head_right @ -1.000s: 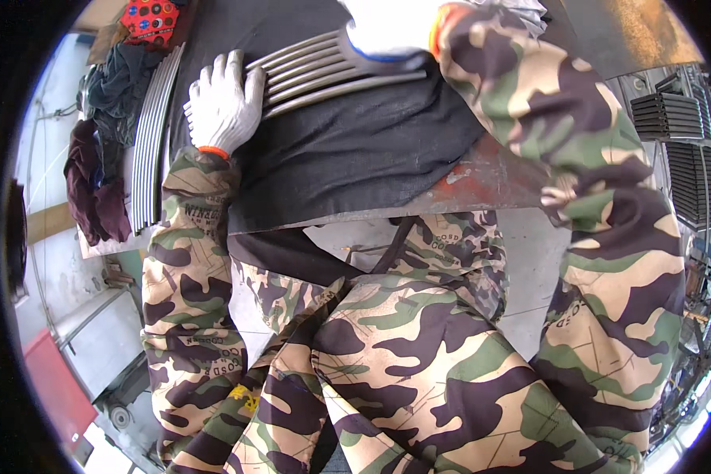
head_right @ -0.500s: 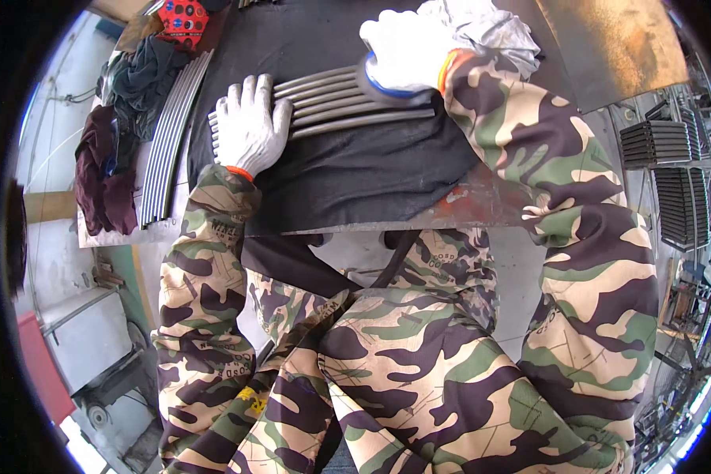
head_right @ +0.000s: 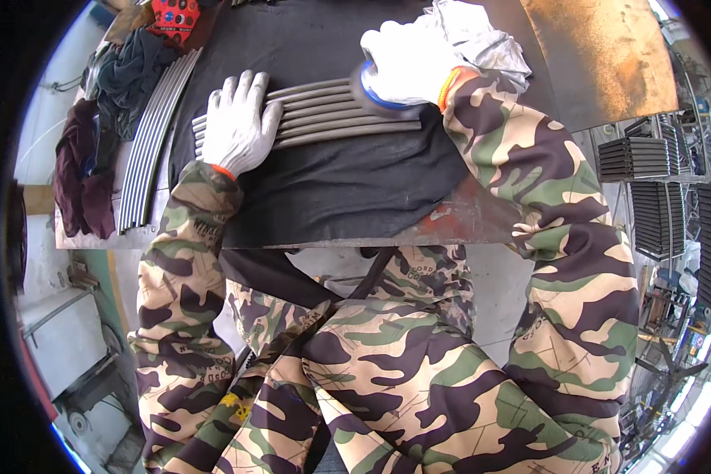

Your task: Sanding the surface of a bundle of metal tubes using a pneumatic orbital sander at a workbench.

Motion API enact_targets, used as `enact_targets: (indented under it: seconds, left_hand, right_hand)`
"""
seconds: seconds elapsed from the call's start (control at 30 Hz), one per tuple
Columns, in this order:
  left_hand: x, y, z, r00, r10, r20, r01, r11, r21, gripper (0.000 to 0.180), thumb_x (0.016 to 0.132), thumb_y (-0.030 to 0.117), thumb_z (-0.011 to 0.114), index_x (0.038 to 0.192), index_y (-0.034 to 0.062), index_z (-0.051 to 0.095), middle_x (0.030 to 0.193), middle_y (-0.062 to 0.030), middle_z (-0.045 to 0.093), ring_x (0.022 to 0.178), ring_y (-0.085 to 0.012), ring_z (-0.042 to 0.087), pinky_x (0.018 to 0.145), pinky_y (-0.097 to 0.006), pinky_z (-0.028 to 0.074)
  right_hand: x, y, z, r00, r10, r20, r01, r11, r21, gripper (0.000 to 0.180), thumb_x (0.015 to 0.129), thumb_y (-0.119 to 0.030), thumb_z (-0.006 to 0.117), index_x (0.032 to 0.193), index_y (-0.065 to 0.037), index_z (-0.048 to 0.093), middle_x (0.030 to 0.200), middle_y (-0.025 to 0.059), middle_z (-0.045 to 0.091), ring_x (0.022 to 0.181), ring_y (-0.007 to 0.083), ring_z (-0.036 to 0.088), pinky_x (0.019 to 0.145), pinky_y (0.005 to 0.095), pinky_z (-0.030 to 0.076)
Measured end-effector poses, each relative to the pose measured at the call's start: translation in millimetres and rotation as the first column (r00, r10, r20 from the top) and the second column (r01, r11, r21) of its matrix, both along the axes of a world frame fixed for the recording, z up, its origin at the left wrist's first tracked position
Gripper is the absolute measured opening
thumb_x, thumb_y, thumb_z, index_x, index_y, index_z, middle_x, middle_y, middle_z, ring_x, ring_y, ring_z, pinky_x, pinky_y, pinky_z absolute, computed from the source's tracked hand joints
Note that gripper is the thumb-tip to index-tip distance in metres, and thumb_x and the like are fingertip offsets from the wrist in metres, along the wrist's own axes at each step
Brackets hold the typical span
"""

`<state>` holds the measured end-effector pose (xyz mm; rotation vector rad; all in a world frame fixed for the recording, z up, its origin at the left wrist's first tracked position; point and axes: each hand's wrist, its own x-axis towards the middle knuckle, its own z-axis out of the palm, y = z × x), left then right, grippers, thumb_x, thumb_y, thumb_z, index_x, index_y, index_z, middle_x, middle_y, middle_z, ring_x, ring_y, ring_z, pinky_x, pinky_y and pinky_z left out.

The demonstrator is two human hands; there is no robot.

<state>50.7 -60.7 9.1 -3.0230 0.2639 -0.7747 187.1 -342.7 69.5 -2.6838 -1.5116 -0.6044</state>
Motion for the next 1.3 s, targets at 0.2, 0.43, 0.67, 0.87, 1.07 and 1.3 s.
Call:
enact_targets:
  seconds: [0.2, 0.43, 0.67, 0.87, 1.07, 1.3]
  left_hand:
    - [-15.8, -13.6, 6.4, 0.990, 0.028, -0.135, -0.033, 0.999, -0.036, 0.056, 0.101, 0.035, 0.058, 0.145, -0.0004, 0.056, 0.148, -0.0248, 0.057, 0.136, -0.0427, 0.051, 0.116, -0.056, 0.035]
    - [-15.4, -12.1, 0.4, 1.000, -0.010, -0.006, 0.010, 0.999, -0.033, 0.055, 0.096, 0.035, 0.063, 0.138, -0.0004, 0.060, 0.138, -0.0209, 0.061, 0.126, -0.0398, 0.054, 0.112, -0.057, 0.036]
    - [-15.6, -14.4, -3.3, 0.998, -0.011, 0.059, 0.011, 1.000, -0.013, 0.052, 0.096, 0.035, 0.064, 0.134, -0.0008, 0.061, 0.133, -0.0202, 0.062, 0.121, -0.0379, 0.055, 0.108, -0.055, 0.039]
    - [-26.7, -11.1, 8.3, 0.988, 0.037, -0.153, -0.051, 0.995, -0.089, 0.055, 0.101, 0.033, 0.058, 0.144, -0.0008, 0.056, 0.146, -0.0229, 0.057, 0.134, -0.0431, 0.052, 0.116, -0.057, 0.036]
    - [-15.4, -6.8, 2.4, 0.991, -0.022, -0.129, 0.004, 0.990, -0.138, 0.052, 0.101, 0.031, 0.058, 0.143, 0.0006, 0.057, 0.144, -0.0220, 0.058, 0.133, -0.0416, 0.052, 0.115, -0.053, 0.038]
    - [-17.0, 2.0, 1.0, 0.996, 0.090, 0.007, -0.089, 0.991, -0.100, 0.050, 0.096, 0.033, 0.063, 0.134, 0.0013, 0.061, 0.131, -0.0191, 0.062, 0.118, -0.0375, 0.057, 0.103, -0.050, 0.044]
  right_hand:
    - [-5.4, -4.2, 6.7, 0.997, 0.070, 0.039, -0.071, 0.997, 0.039, 0.018, 0.089, -0.028, 0.068, 0.101, -0.014, 0.068, 0.088, 0.0117, 0.065, 0.080, 0.0331, 0.065, 0.074, 0.0485, 0.051]
    - [-11.3, 1.7, 10.6, 0.997, 0.049, -0.058, -0.050, 0.999, -0.004, 0.020, 0.091, -0.028, 0.067, 0.104, -0.013, 0.070, 0.090, 0.0117, 0.067, 0.082, 0.0351, 0.067, 0.075, 0.0514, 0.053]
    - [-27.3, 7.6, 15.8, 0.996, 0.038, -0.077, -0.038, 0.999, -0.001, 0.020, 0.091, -0.029, 0.067, 0.103, -0.014, 0.070, 0.090, 0.0126, 0.068, 0.083, 0.0332, 0.068, 0.074, 0.0501, 0.054]
    - [-19.6, 25.6, 5.7, 0.997, 0.069, 0.019, -0.070, 0.996, 0.055, 0.018, 0.089, -0.028, 0.067, 0.101, -0.015, 0.070, 0.091, 0.0133, 0.066, 0.084, 0.0335, 0.069, 0.074, 0.0483, 0.054]
    - [-18.9, 33.0, 11.2, 0.994, 0.014, -0.108, -0.013, 1.000, 0.010, 0.020, 0.089, -0.029, 0.066, 0.101, -0.014, 0.071, 0.097, 0.0156, 0.068, 0.088, 0.0366, 0.071, 0.076, 0.0504, 0.057]
    - [-45.3, 49.0, 15.6, 0.990, 0.109, -0.085, -0.105, 0.993, 0.054, 0.022, 0.088, -0.030, 0.066, 0.102, -0.014, 0.071, 0.096, 0.0162, 0.069, 0.087, 0.0366, 0.072, 0.078, 0.0507, 0.058]
